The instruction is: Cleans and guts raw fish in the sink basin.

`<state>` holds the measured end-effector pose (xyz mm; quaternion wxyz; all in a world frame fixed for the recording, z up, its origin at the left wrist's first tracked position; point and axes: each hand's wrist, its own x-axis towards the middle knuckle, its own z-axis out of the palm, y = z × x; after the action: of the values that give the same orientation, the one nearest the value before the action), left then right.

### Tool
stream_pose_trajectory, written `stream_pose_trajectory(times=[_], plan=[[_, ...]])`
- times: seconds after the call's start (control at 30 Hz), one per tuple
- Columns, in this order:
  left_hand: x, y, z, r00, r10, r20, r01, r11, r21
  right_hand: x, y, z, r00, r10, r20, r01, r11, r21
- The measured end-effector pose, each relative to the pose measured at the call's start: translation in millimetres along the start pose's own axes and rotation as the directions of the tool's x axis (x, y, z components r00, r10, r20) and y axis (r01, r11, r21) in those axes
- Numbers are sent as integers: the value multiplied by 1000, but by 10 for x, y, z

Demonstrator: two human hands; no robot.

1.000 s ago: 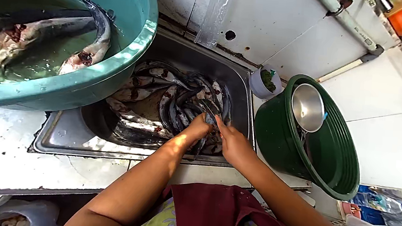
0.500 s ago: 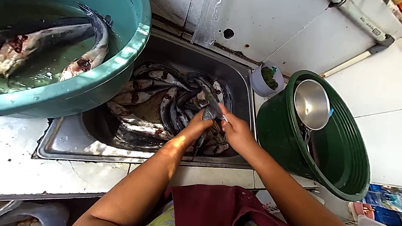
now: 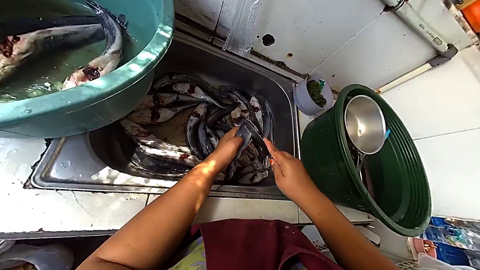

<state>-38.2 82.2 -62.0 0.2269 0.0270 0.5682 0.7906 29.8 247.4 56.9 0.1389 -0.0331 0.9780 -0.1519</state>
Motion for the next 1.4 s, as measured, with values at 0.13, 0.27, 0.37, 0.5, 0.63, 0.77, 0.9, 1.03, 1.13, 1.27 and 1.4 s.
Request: stream_pose_trajectory(times=[0.13,0.27,0.37,0.5,0.63,0.77,0.9,1.03,1.13,1.27,1.4], plan=[[-26,-14,9,993,87,78,-97,986,135,90,-160,52,998,35,-43,-35,999,-14],[-26,-33,25,994,62,86,-65,997,41,380,-248,111,997,35,-72,-32,999,41],[-28,0,-14,997,62,45,-60,997,-48,358,-207,159,996,-28,-90,40,990,139],[2,-6,-15,998,45,47,-43,998,-56,13,-75,77,1000,-10,-5,10,997,82],[18,1,-9,996,57,70,-61,996,58,-103,-98,50,1000,8,-8,-8,1000,19],[-16,28,-5,997,41,62,-48,992,117,279,-243,112,999,46,-15,-45,998,35],[-50,28,-14,997,39,68,-47,992,115,554,-197,131,999,-34,-25,37,991,128],[-38,10,-22,1000,12,-7,-12,1000,-3,236,15,148,999,-22,36,12,966,259],[-56,15,-33,1000,20,-10,-19,998,61,-108,69,158,999,10,47,-20,974,227],[-72,41,8,991,103,84,-119,969,215,16,-56,97,1000,19,-8,-18,988,154],[-59,48,12,981,131,145,-170,938,302,471,-189,48,995,89,51,-98,971,220]])
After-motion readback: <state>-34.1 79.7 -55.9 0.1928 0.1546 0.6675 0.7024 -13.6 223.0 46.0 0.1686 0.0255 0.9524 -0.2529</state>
